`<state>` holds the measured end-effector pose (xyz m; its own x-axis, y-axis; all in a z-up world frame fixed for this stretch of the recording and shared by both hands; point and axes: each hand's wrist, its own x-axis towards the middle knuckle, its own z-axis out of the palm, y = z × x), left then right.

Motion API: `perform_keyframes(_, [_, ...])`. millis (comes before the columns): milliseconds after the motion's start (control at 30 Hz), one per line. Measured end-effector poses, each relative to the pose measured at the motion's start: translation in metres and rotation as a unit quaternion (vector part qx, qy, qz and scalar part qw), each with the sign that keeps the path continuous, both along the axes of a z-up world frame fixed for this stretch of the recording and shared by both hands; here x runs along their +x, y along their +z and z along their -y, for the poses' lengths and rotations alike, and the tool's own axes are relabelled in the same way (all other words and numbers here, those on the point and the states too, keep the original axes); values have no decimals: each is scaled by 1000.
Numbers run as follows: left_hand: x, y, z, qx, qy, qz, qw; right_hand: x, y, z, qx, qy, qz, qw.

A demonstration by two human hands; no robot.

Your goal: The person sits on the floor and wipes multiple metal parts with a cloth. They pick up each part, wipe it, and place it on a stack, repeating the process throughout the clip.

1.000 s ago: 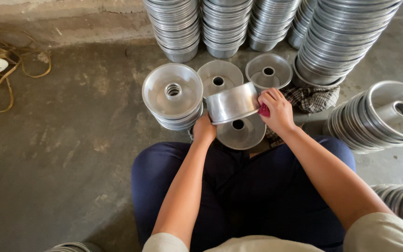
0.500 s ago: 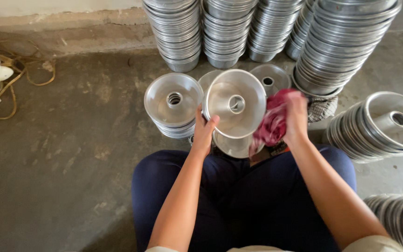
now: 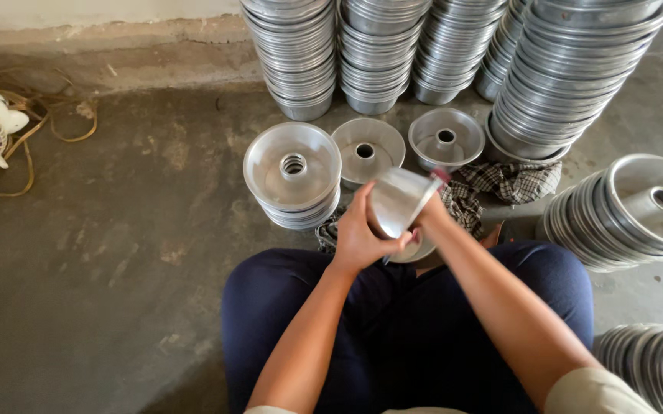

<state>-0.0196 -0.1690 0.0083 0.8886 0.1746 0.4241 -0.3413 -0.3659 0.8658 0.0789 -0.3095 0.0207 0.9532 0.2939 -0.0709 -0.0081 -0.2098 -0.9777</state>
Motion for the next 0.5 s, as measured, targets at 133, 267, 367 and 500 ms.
perform_keyframes(133, [2,11,0,36,16,46,998,-15,-7,-1,-83,-55,144,985])
perform_keyframes(267, [1,7,2,-53,49,-22,997,-39,-53,1,-151,-25,459,875])
perform_keyframes(367, [0,10,0,24,32,33,999,9,-73,3,-28,16,91,995])
perform_keyframes(500, [-14,10,-1,-17,-3,64,998,45,-81,29,132,60,-348,926])
